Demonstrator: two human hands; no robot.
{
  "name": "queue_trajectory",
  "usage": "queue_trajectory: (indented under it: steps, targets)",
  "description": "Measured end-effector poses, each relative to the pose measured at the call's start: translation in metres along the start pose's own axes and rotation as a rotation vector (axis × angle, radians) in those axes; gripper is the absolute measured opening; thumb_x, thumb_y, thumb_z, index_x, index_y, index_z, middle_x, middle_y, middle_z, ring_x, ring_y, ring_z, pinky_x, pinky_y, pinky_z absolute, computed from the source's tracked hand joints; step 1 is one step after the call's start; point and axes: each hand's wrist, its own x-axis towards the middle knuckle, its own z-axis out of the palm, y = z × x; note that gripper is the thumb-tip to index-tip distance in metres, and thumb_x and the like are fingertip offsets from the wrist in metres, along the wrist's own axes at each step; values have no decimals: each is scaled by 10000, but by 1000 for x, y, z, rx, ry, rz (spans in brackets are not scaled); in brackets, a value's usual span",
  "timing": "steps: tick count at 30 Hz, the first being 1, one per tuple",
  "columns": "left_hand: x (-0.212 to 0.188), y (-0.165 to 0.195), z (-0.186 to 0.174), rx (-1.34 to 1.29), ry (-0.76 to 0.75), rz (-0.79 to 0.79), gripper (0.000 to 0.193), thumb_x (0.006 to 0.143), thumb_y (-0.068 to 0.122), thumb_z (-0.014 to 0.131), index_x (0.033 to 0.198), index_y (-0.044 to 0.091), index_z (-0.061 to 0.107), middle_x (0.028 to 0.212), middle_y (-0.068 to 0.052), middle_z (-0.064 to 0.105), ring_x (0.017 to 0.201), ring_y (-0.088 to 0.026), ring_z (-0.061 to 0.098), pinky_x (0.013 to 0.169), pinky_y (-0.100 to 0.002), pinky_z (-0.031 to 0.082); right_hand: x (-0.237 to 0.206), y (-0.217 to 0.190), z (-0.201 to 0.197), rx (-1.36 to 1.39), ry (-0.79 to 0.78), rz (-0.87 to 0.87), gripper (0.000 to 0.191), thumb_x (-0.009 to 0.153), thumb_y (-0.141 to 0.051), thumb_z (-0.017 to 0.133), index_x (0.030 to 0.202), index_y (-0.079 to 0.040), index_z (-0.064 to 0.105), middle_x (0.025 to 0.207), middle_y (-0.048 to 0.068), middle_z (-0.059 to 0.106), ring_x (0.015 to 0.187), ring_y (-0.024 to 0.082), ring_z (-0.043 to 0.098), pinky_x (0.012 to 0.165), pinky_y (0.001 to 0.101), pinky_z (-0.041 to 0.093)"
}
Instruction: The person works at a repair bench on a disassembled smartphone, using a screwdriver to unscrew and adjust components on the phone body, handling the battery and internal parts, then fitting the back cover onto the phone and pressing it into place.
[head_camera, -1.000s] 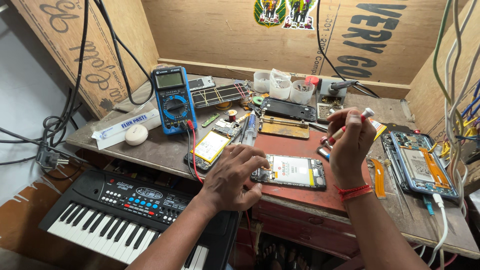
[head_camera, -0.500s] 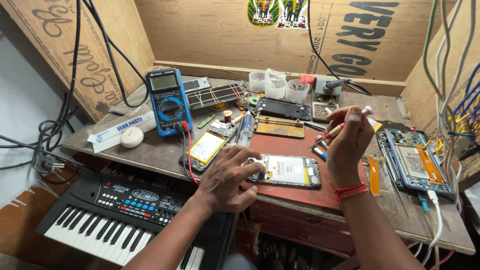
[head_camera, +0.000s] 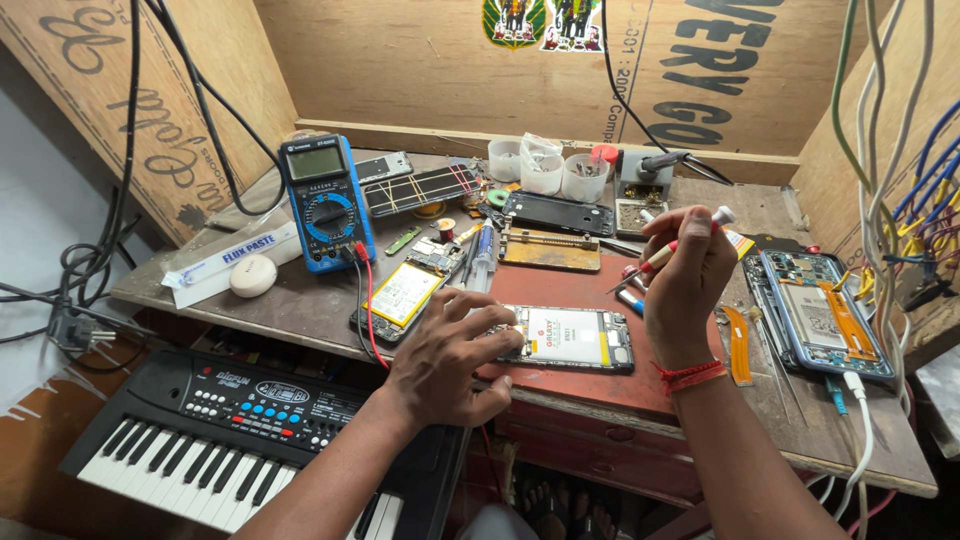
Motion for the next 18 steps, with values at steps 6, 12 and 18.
queue_trajectory:
  steps: [6,12,18]
  targets:
    - [-3,-9,6,-82,47,-153,314,775,219,632,1073,129,667,1251,-74,651,1256,-259,585,1113,-478,383,-1,-2,1,14,3,-11,554,1163,-428,392,870,-14,614,630,8,509,535,74,492,489,227,340]
    - [13,-27,14,-239,32,-513,601,783,346,705,1290,56,564,1307,-151,580,1331,-306,476,1159,-466,365,-1,0,-3,6,10,-9,558,1162,-416,398,846,-8,609,623,11,510,536,75,495,493,225,344]
    - [25,-39,10,-208,-196,-559,906,653,465,870,1375,49,515,1433,-192,465,1459,-375,295,1198,-478,260,-2,2,-2,-3,-1,2,550,1161,-406,401,850,-6,615,628,10,511,540,72,495,490,225,339]
